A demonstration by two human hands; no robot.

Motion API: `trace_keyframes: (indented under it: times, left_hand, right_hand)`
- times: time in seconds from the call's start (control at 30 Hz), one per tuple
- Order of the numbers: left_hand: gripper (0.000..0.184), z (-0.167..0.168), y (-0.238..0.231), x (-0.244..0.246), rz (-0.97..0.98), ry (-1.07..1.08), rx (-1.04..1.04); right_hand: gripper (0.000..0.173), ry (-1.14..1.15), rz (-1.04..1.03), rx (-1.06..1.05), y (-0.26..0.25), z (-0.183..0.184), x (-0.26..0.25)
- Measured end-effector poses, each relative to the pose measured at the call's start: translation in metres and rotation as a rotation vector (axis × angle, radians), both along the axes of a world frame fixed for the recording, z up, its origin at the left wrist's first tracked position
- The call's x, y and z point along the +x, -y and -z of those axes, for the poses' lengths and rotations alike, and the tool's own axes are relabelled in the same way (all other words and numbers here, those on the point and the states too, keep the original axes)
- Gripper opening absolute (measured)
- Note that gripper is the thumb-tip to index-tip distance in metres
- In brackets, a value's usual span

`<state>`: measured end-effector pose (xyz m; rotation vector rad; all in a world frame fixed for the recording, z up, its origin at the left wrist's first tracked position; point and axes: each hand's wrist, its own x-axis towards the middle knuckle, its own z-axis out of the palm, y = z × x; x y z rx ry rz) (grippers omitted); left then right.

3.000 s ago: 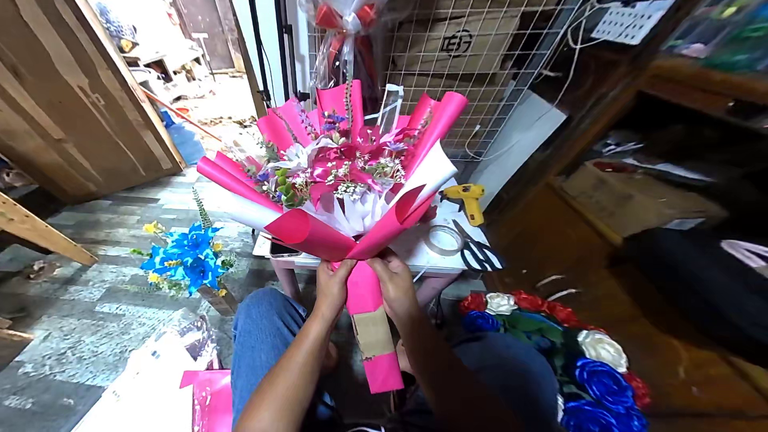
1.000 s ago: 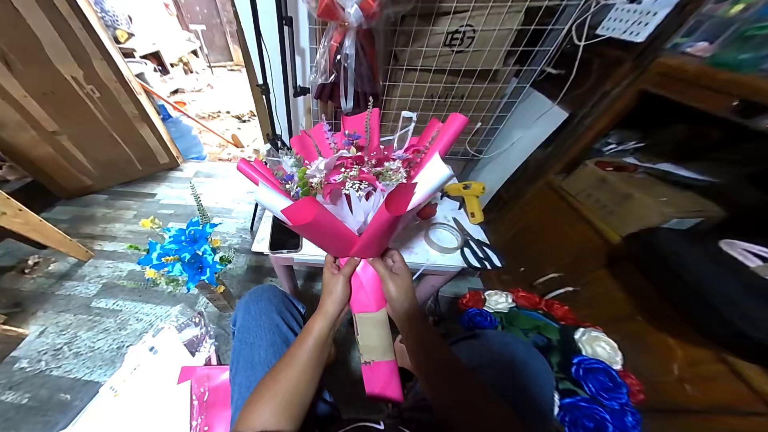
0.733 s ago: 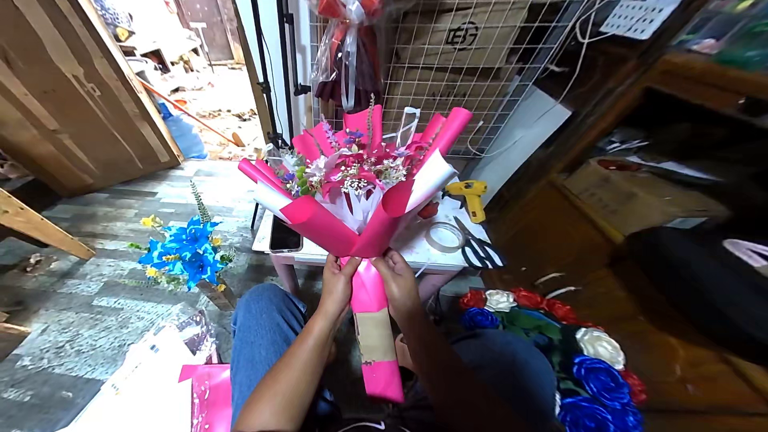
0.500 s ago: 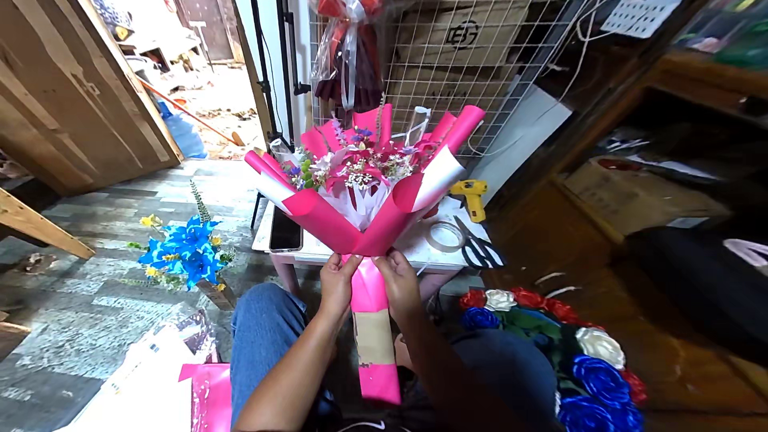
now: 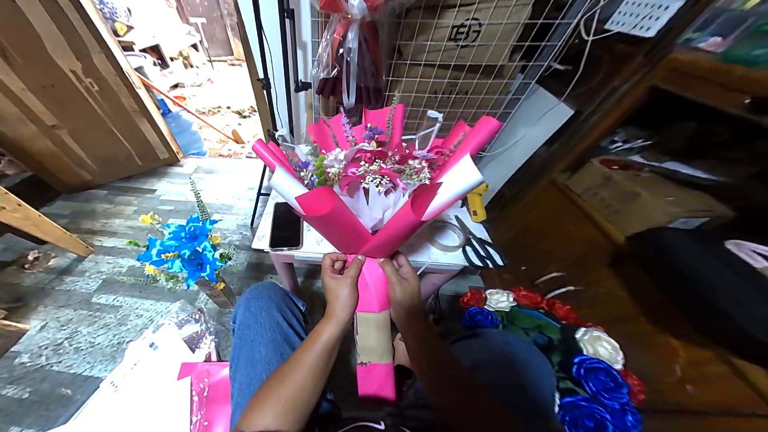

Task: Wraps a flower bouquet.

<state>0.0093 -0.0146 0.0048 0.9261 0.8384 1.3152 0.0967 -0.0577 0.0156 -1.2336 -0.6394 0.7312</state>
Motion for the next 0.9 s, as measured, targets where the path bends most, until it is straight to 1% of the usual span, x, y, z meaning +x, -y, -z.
trace_keyframes:
  times: [0.23, 0.4, 0.53, 0.6, 0.7, 0.73, 0.8, 0.9]
  left_hand:
    - [0.019, 0.001, 0.001, 0.000, 0.004, 0.000, 0.010]
    - [0.016, 0.002, 0.000, -0.002, 0.006, -0.052, 0.021]
    - [0.016, 0.003, 0.000, -0.001, -0.003, -0.027, 0.018]
    - [0.022, 0.004, -0.001, -0.002, 0.024, 0.019, 0.019]
    - [0.046, 0.006, -0.005, -0.006, 0.147, 0.070, 0.053]
    - [0.049, 0.004, -0.006, -0.008, 0.187, 0.076, 0.065]
    - [0.045, 0.001, -0.007, -0.013, 0.271, 0.069, 0.088]
    - [0.030, 0.000, -0.013, -0.019, 0.330, 0.062, 0.146]
  right_hand:
    - [0.032, 0.058, 0.013, 0.001, 0.000, 0.000, -0.003]
    - [0.034, 0.181, 0.012, -0.106, 0.001, -0.004, -0.002]
    - [0.031, 0.160, 0.022, -0.095, 0.001, -0.003, -0.002]
    - [0.027, 0.111, 0.023, -0.045, 0.001, -0.001, -0.001]
    - [0.028, 0.063, 0.000, 0.055, 0.004, 0.000, -0.002]
    - [0.027, 0.064, -0.004, 0.082, 0.005, 0.001, -0.003]
    - [0.024, 0.085, 0.001, 0.127, 0.007, 0.004, -0.004]
    - [0.019, 0.109, 0.038, 0.175, 0.009, 0.007, -0.005]
